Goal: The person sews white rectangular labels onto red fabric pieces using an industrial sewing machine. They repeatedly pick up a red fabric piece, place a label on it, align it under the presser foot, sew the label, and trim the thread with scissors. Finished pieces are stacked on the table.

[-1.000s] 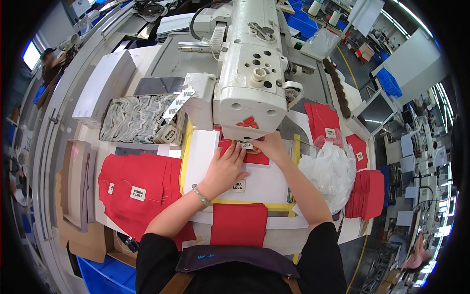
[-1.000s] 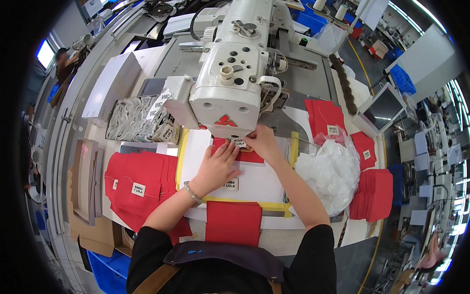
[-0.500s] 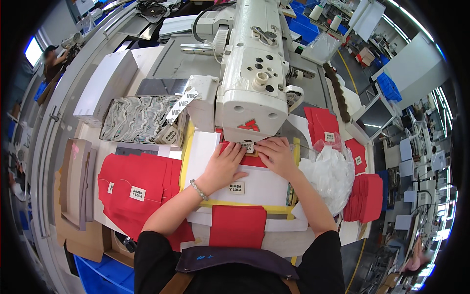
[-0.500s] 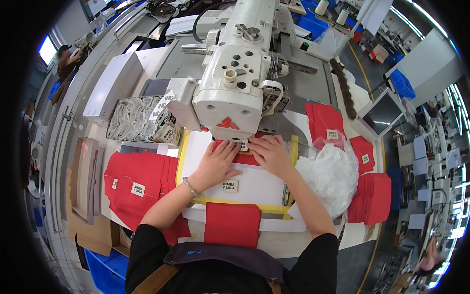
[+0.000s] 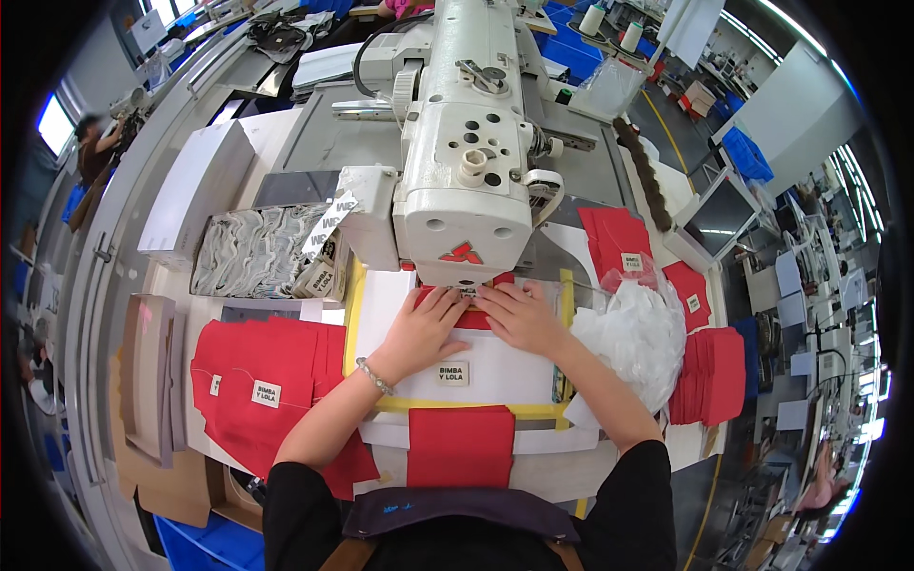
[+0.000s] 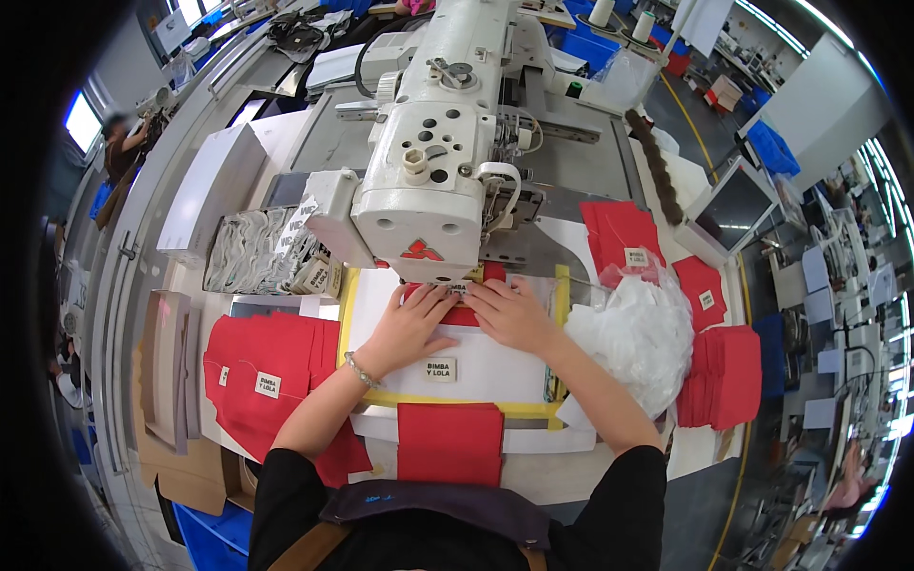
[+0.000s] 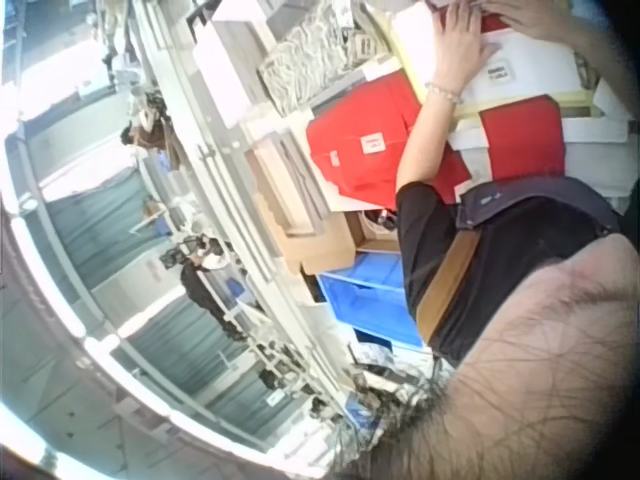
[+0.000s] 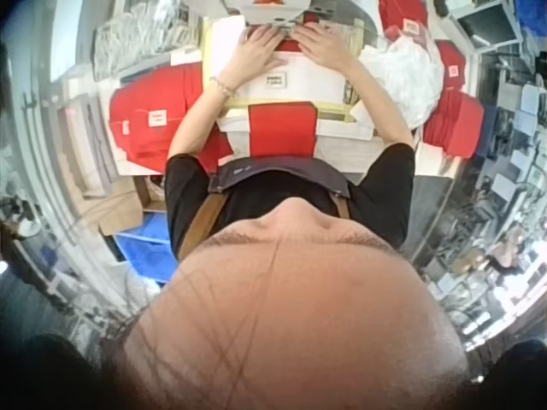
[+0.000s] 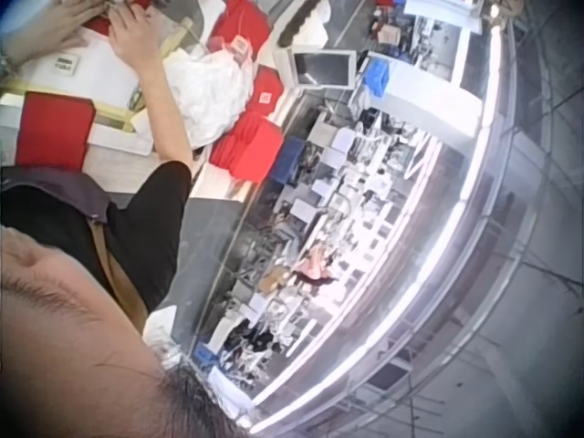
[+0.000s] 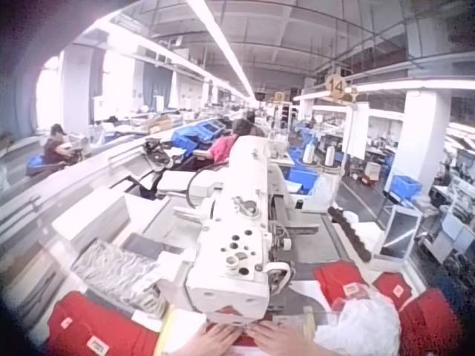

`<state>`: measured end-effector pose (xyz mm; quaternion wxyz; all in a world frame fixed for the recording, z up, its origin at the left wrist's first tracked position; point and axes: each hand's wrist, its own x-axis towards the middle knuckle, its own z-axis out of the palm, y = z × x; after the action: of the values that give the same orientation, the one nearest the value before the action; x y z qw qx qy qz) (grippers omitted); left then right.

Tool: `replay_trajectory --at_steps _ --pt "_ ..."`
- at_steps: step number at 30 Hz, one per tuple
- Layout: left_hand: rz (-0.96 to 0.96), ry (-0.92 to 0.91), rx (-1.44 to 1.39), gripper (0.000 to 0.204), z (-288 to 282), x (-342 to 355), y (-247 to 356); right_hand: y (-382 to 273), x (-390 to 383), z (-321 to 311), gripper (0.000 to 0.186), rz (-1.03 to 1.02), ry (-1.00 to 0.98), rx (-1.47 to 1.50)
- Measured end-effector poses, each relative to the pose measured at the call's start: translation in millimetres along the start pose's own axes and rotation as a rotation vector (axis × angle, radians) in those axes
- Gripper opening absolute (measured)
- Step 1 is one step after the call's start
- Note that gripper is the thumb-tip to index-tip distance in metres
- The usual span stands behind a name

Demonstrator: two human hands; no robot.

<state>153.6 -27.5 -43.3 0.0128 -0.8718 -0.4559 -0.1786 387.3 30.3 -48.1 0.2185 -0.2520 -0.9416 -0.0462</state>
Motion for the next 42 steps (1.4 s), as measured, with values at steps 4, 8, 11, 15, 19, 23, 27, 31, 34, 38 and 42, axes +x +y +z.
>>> replay_trajectory --at_steps 4,8,11,15,19,23,27,31,34,38,42 --pt "-0.035 -0.028 0.011 0.062 0 1 0 3 1 0 0.031 0.018 -0.024 0.022" --pt "-0.017 -0.011 0.018 0.059 -1 4 -4 6 2 -1 0.029 -0.001 -0.025 0.057" --pt "-0.032 -0.050 -0.007 0.057 1 5 -6 9 2 0 0.029 -0.043 -0.025 0.042" --pt "-0.062 -0.014 -0.013 0.057 2 8 -1 9 4 6 0.031 -0.007 -0.018 0.103" --pt "-0.053 -0.018 -0.027 0.059 -1 5 -1 7 5 8 0.034 0.025 -0.044 0.096" --pt "-0.118 -0.034 -0.048 0.069 -7 -5 -3 4 5 7 0.035 0.046 -0.071 0.076" --pt "-0.181 -0.042 -0.009 0.074 -5 -12 -8 1 10 6 0.035 0.050 -0.105 0.131" --pt "-0.195 -0.026 0.037 0.070 -2 -15 -7 -8 18 10 0.035 0.115 -0.092 0.237" --pt "-0.203 -0.010 0.066 0.070 1 -15 -5 -12 23 13 0.034 0.156 -0.068 0.312" --pt "-0.210 -0.001 0.073 0.070 2 -15 -3 -16 23 16 0.034 0.185 -0.060 0.326" --pt "-0.216 -0.001 0.096 0.072 4 -16 -3 -12 17 14 0.037 0.161 -0.123 0.340"
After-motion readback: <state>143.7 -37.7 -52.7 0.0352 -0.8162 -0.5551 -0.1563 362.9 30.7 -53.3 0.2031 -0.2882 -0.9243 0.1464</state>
